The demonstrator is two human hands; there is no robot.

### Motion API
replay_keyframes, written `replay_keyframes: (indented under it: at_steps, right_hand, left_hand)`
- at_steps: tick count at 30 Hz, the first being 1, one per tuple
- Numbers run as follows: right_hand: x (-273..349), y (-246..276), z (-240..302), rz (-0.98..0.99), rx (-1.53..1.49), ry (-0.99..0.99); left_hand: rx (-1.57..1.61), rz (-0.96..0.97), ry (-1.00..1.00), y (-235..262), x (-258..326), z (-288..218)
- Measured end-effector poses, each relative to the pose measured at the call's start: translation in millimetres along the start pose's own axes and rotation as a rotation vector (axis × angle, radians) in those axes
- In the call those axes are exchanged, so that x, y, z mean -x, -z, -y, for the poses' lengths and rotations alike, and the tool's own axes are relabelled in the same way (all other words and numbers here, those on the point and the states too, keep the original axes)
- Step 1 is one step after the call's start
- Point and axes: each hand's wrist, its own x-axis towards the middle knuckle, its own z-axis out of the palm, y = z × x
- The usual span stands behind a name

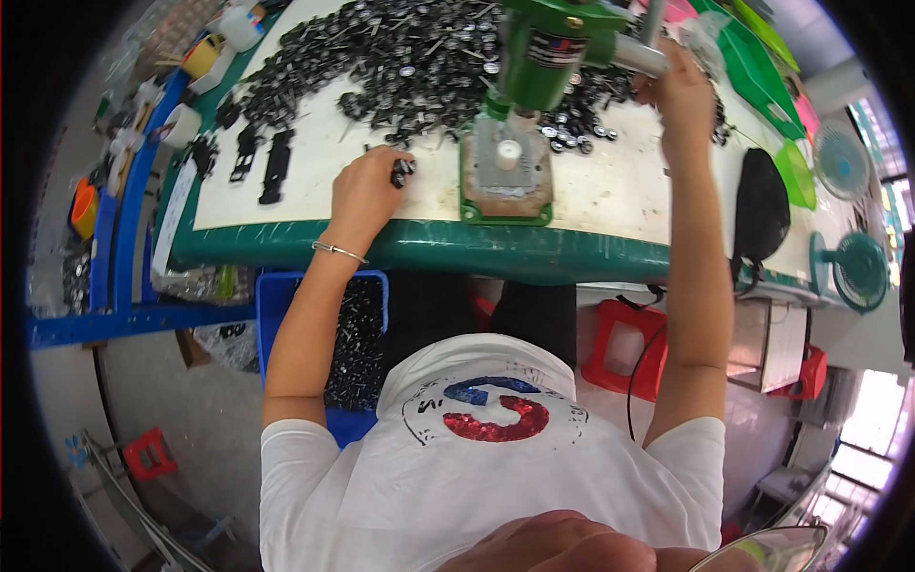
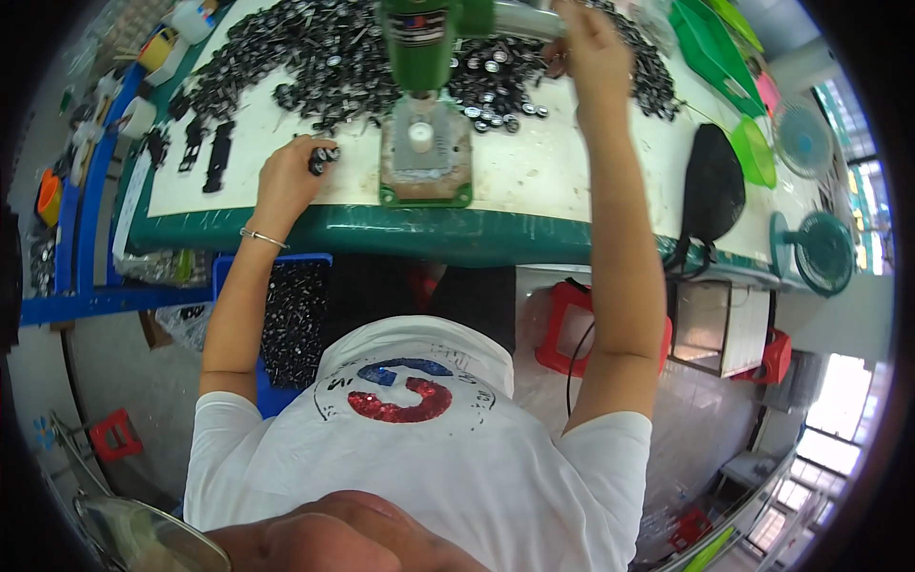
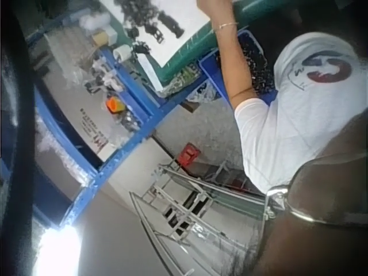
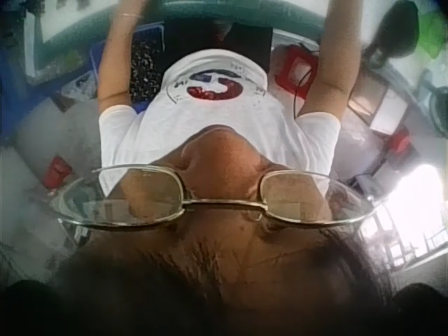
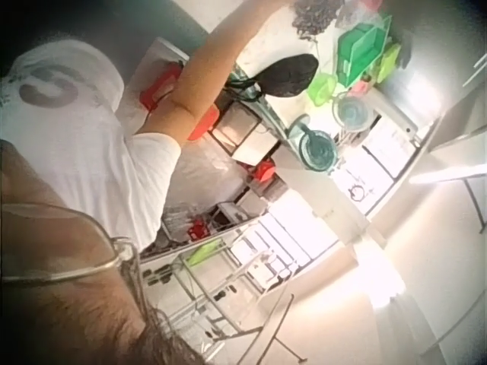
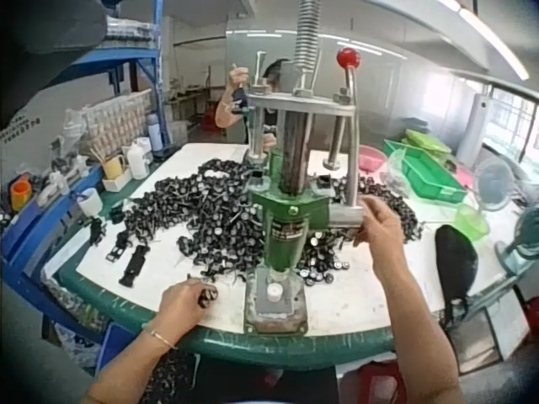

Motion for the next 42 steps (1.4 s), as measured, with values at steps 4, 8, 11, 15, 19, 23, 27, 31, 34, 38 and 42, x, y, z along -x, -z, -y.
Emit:
replay_keyframes:
  at_steps: [4, 8, 11, 15, 19, 23, 27, 31, 34, 38, 42]
  right_hand:
    - [41.6, 18.4, -75.6, 0.212, 0.410, -0.040]
    - [72.2, 16.4, -103.0, 0.217, 0.738, 0.147]
    - [76.0, 14.7, -107.4, 0.197, 0.790, 0.243]
    - [76.0, 3.8, -90.1, 0.187, 0.531, 0.211]
    - [86.0, -27.2, -55.9, 0.372, 0.298, 0.268]
    - [93.7, -56.2, -50.5, 0.439, 0.239, 0.238]
    - [91.9, -58.9, -62.8, 0.453, 0.120, 0.010]
    - [95.0, -57.8, -60.5, 0.460, 0.139, -0.073]
    - [97.3, -58.3, -63.7, 0.444, 0.197, 0.068]
    - [90.7, -48.3, -60.2, 0.368, 0.078, 0.094]
    - [62.9, -22.3, -39.4, 0.233, -0.110, -0.015]
  left_hand:
    - [-0.032, -0.040, -0.039, -12.5, -14.9, 2.1]
    - [0.214, -0.039, -0.036, -15.2, -20.6, -6.0]
    - [0.629, 0.011, 0.129, -10.1, -21.3, -21.0]
    - [1.213, 0.124, 0.274, -16.9, -21.4, -25.5]
    - [1.375, 0.157, 0.366, -18.6, -21.3, -37.2]
    - [1.466, 0.039, 0.421, -22.6, -22.6, -44.8]
    - [1.414, 0.054, 0.365, -23.7, -22.1, -44.6]
    - [1.277, 0.049, 0.391, -14.3, -21.5, -60.8]
    - [1.320, 0.006, 0.304, -15.1, -23.7, -69.4]
    - [1.239, 0.060, 0.177, -18.9, -27.7, -78.5]
    - [1.199, 0.068, 0.123, -21.8, -31.1, -85.6]
